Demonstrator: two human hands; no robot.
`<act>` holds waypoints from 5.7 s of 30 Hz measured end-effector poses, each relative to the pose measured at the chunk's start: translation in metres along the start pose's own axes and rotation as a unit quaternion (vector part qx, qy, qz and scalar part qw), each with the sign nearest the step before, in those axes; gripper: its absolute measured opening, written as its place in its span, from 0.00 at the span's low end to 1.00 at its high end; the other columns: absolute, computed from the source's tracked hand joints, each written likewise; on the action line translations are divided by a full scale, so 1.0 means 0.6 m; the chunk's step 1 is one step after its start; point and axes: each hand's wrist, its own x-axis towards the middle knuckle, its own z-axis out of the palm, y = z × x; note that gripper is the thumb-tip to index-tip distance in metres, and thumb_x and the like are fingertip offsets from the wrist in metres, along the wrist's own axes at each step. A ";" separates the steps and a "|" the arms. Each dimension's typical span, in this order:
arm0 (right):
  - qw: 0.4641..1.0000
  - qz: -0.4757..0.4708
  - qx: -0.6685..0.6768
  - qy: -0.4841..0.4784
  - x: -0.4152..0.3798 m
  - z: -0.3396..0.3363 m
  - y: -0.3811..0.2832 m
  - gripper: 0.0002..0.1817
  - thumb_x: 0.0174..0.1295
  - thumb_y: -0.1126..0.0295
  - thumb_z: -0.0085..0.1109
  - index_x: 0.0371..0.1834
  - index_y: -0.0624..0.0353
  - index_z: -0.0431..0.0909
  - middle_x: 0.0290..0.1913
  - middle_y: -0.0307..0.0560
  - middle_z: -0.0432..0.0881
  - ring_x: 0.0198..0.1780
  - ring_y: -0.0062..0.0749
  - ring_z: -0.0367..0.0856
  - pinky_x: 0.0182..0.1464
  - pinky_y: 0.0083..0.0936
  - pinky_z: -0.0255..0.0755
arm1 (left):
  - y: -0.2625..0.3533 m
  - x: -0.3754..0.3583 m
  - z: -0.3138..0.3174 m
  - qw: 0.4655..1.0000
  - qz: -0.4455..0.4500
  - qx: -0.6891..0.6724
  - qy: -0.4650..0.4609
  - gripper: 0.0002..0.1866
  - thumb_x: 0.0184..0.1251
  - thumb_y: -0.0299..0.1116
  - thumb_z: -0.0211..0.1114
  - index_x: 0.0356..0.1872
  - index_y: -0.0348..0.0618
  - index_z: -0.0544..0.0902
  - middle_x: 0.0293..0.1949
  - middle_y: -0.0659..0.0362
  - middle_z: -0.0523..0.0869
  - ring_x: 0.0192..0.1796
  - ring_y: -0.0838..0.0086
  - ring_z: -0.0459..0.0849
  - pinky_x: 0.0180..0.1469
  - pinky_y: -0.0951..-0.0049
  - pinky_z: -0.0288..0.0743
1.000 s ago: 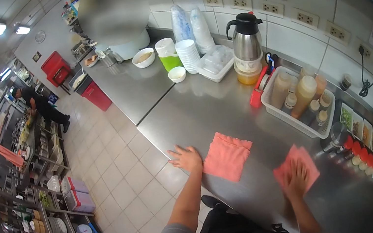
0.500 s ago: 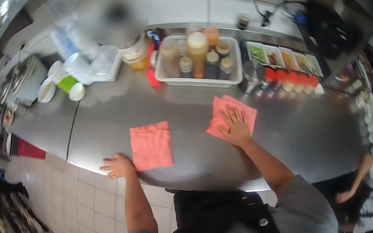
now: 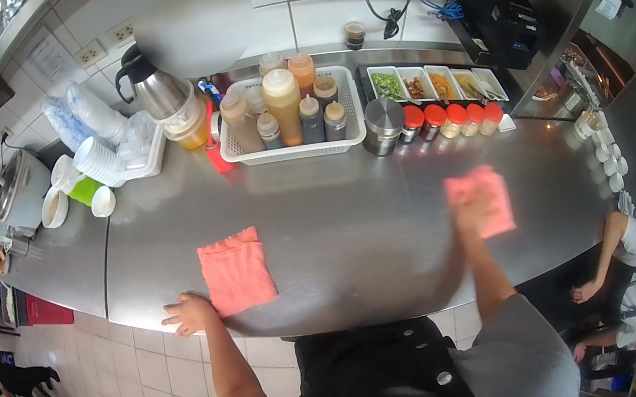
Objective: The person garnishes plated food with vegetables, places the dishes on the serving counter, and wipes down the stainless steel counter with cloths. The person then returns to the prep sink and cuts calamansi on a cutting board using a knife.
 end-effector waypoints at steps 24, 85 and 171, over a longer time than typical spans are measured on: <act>0.959 -0.256 0.048 -0.111 -0.147 -0.204 0.151 0.37 0.69 0.48 0.50 0.80 0.44 0.58 0.82 0.57 0.48 0.82 0.57 0.41 0.78 0.59 0.32 | -0.015 -0.003 -0.052 0.991 0.000 -0.107 -0.085 0.34 0.70 0.45 0.55 0.76 0.53 0.60 0.80 0.46 0.51 0.76 0.29 0.52 0.74 0.33 0.43; 0.328 0.067 0.652 -0.680 -0.236 -0.172 -0.228 0.29 0.77 0.46 0.38 0.75 0.48 0.65 0.73 0.48 0.70 0.73 0.39 0.68 0.70 0.40 0.64 | -0.045 -0.332 -0.245 0.387 0.044 -0.600 -0.698 0.31 0.77 0.51 0.49 0.75 0.46 0.65 0.77 0.49 0.61 0.79 0.53 0.58 0.79 0.47 0.47; 0.820 -0.525 0.170 -0.151 0.068 -0.186 0.199 0.36 0.63 0.44 0.56 0.76 0.37 0.66 0.80 0.47 0.57 0.81 0.55 0.48 0.77 0.65 0.36 | -0.029 -0.887 -0.295 0.721 0.641 -0.129 -0.229 0.32 0.74 0.47 0.51 0.77 0.53 0.62 0.80 0.48 0.53 0.81 0.47 0.46 0.77 0.36 0.34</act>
